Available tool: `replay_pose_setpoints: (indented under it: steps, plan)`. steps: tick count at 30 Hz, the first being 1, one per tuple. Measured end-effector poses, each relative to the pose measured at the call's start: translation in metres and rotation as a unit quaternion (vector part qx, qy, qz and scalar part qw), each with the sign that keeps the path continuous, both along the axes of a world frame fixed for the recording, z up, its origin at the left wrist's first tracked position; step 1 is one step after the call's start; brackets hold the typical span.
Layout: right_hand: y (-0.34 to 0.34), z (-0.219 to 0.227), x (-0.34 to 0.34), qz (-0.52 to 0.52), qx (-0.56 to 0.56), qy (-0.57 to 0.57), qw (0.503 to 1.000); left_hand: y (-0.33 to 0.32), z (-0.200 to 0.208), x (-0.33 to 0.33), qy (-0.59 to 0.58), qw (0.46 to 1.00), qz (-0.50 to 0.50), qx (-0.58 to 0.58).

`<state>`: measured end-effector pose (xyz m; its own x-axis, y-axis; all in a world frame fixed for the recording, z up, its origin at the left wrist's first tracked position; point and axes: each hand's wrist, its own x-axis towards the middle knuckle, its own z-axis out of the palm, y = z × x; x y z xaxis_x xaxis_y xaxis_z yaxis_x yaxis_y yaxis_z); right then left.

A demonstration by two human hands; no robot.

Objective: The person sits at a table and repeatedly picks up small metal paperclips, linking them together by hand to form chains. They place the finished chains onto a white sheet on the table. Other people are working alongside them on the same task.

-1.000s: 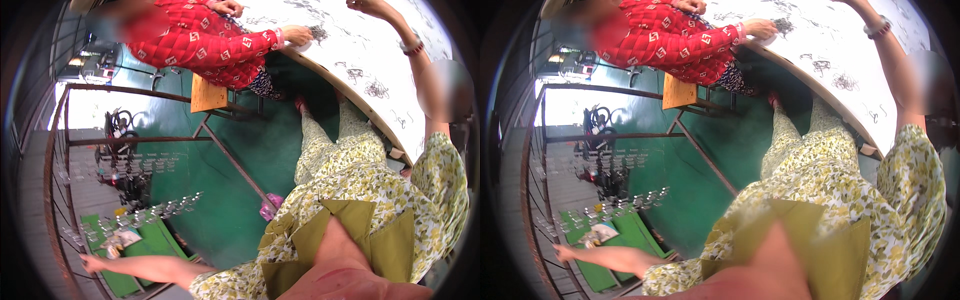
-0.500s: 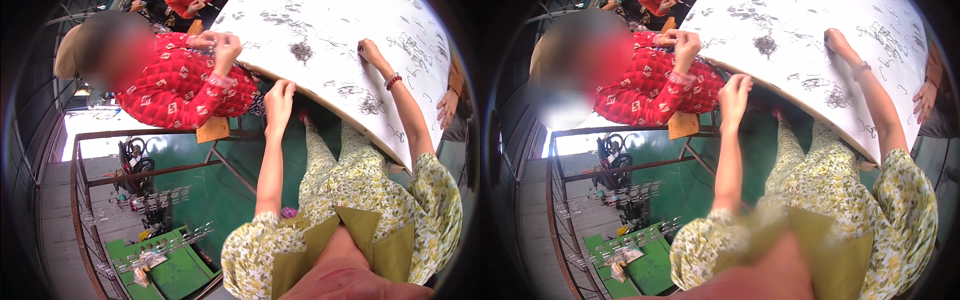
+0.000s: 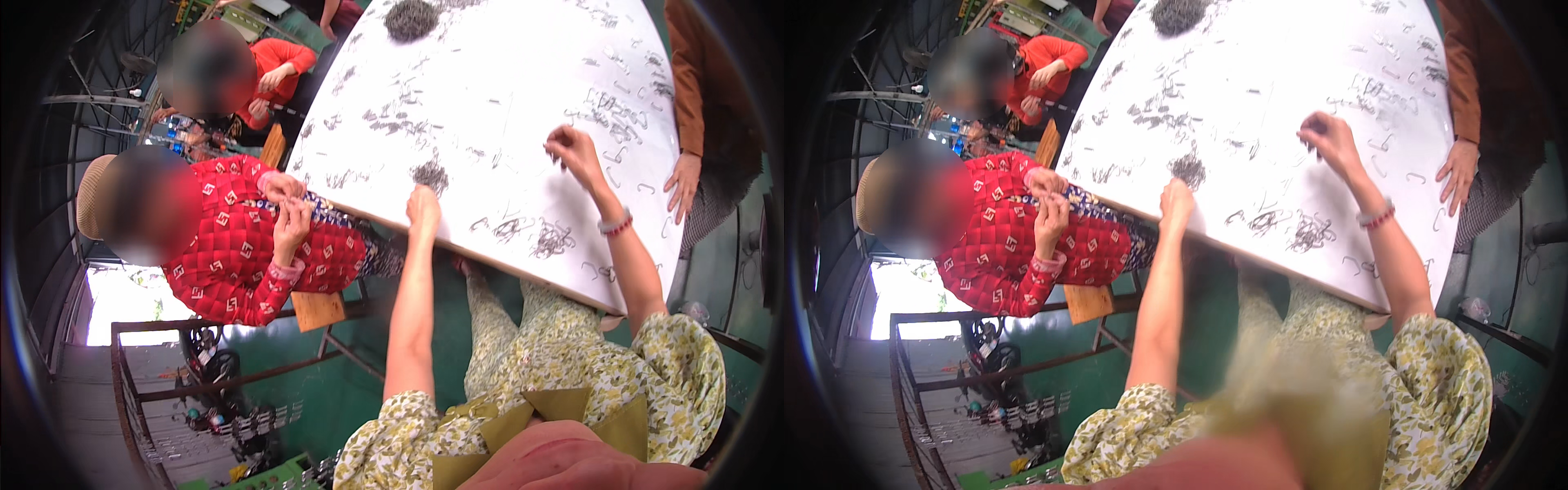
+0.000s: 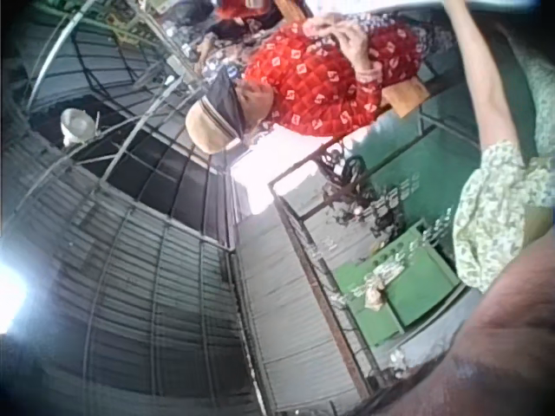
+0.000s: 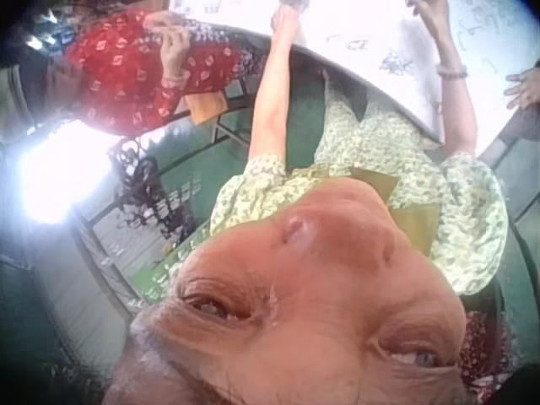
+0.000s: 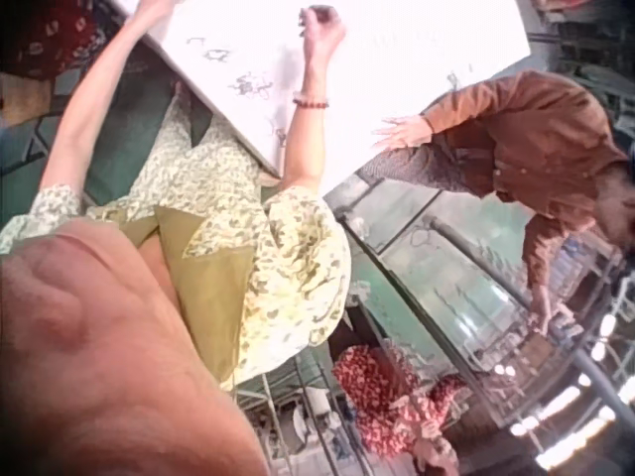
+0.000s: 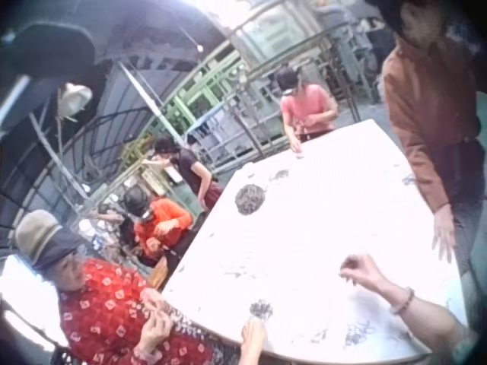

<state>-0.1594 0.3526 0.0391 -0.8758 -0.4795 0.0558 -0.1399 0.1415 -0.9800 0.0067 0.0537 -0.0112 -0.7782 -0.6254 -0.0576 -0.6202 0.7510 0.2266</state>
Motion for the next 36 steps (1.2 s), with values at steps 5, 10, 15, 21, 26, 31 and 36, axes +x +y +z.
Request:
replay_pose_setpoints:
  steps: [5, 10, 15, 21, 26, 31, 36]
  plan:
    - [0.04, -0.011, 0.084, 0.059, -0.154, -0.255, 0.953, -0.037, 0.025, -0.01, 0.039, 0.992, -0.104, -0.052]
    - [0.058, -0.028, 0.136, 0.053, -0.175, -0.341, 0.922, -0.035, 0.031, -0.023, 0.145, 0.981, -0.017, -0.128]
    - [0.048, -0.02, 0.134, 0.086, -0.167, -0.27, 0.944, -0.054, 0.012, -0.023, 0.212, 0.962, -0.137, -0.102]
    - [0.029, -0.008, 0.129, 0.084, -0.169, -0.221, 0.957, -0.072, -0.011, -0.022, 0.371, 0.925, -0.079, 0.03]
    - [0.007, -0.01, 0.152, 0.081, -0.131, -0.226, 0.962, 0.048, 0.005, 0.025, 0.377, 0.806, -0.01, 0.456]
    - [-0.011, -0.014, 0.159, 0.111, -0.074, -0.168, 0.977, 0.131, 0.032, 0.084, 0.376, 0.672, 0.009, 0.638]
    - [-0.013, -0.011, 0.163, 0.122, -0.053, -0.099, 0.986, 0.15, 0.031, 0.096, 0.385, 0.662, 0.006, 0.644]
